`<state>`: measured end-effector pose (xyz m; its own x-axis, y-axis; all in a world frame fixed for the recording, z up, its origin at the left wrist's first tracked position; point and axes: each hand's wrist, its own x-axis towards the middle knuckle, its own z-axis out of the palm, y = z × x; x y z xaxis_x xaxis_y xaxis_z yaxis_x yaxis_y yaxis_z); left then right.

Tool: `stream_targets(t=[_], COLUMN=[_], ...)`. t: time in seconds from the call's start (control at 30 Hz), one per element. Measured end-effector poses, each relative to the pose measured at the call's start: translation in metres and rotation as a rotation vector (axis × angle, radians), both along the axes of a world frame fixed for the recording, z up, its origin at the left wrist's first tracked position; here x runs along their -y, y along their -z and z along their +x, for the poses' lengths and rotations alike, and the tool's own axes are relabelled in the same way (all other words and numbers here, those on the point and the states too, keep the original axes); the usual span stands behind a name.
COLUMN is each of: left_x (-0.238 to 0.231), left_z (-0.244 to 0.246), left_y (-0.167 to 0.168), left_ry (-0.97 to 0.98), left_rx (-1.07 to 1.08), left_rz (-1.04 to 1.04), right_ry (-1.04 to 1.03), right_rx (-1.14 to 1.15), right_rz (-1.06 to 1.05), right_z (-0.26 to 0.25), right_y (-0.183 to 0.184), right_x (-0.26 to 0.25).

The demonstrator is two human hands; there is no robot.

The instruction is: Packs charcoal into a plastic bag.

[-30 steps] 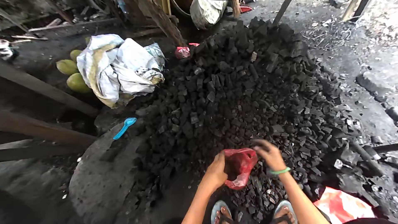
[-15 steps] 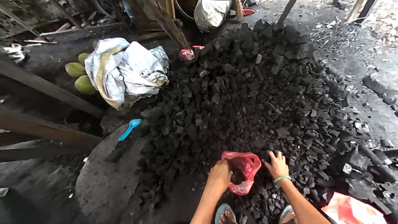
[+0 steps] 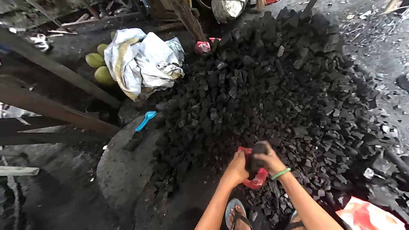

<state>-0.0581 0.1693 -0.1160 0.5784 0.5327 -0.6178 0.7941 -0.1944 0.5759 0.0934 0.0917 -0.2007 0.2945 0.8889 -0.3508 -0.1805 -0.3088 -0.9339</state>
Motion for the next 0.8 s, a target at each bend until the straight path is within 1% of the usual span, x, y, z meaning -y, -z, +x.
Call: stream_targets(t=[0.07,0.1,0.13,0.17,0.2,0.23,0.27,0.3,0.33,0.37,0.4,0.47,0.6,0.67,0.7,0.8], left_x=[-0.002,-0.002,-0.003,-0.004,-0.005,-0.005,-0.005,-0.004,-0.004,-0.003,-0.004,-0.005,-0.006,-0.008,-0.009,-0.008], left_z=[-0.002,-0.003,-0.005,-0.006,-0.007,-0.007,-0.007,-0.007,-0.006,-0.004,-0.003,-0.002,-0.004,-0.003,-0.004,-0.004], left_y=[0.000,0.001,0.001,0.000,-0.001,-0.002,-0.003,-0.003,-0.005,-0.008,-0.011,-0.016,-0.027,-0.032,-0.033,-0.031], left_ry=[0.020,0.028,0.041,0.059,0.075,0.090,0.107,0.119,0.124,0.116,0.105,0.075,0.066,0.096,0.105,0.074], left_rx=[-0.044,-0.076,-0.101,-0.125,-0.147,-0.172,-0.202,-0.236,-0.272,-0.306,-0.338,-0.383,-0.435,-0.427,-0.403,-0.279], left_rz=[0.004,0.013,0.022,0.028,0.033,0.041,0.049,0.060,0.067,0.070,0.072,0.093,0.140,0.127,0.116,0.108], right_ry=[-0.639,-0.814,-0.822,-0.724,-0.578,-0.423,-0.307,-0.277,-0.328,-0.415,-0.499,-0.564,-0.640,-0.670,-0.664,-0.589], right_rx=[0.535,0.642,0.626,0.555,0.526,0.578,0.692,0.842,0.984,1.074,1.134,1.218,1.273,1.238,1.211,1.222], right_rz=[-0.246,-0.316,-0.282,-0.200,-0.125,-0.069,-0.041,-0.051,-0.103,-0.176,-0.238,-0.301,-0.304,-0.361,-0.372,-0.356], right_z=[0.000,0.001,0.006,0.015,0.024,0.032,0.040,0.046,0.051,0.054,0.056,0.059,0.073,0.080,0.081,0.080], right_y=[-0.006,-0.012,-0.020,-0.031,-0.039,-0.045,-0.046,-0.041,-0.031,-0.020,-0.005,0.017,0.036,0.040,0.043,0.057], right_x=[-0.022,-0.033,-0.042,-0.050,-0.059,-0.072,-0.087,-0.100,-0.110,-0.114,-0.113,-0.098,-0.050,-0.026,-0.014,0.012])
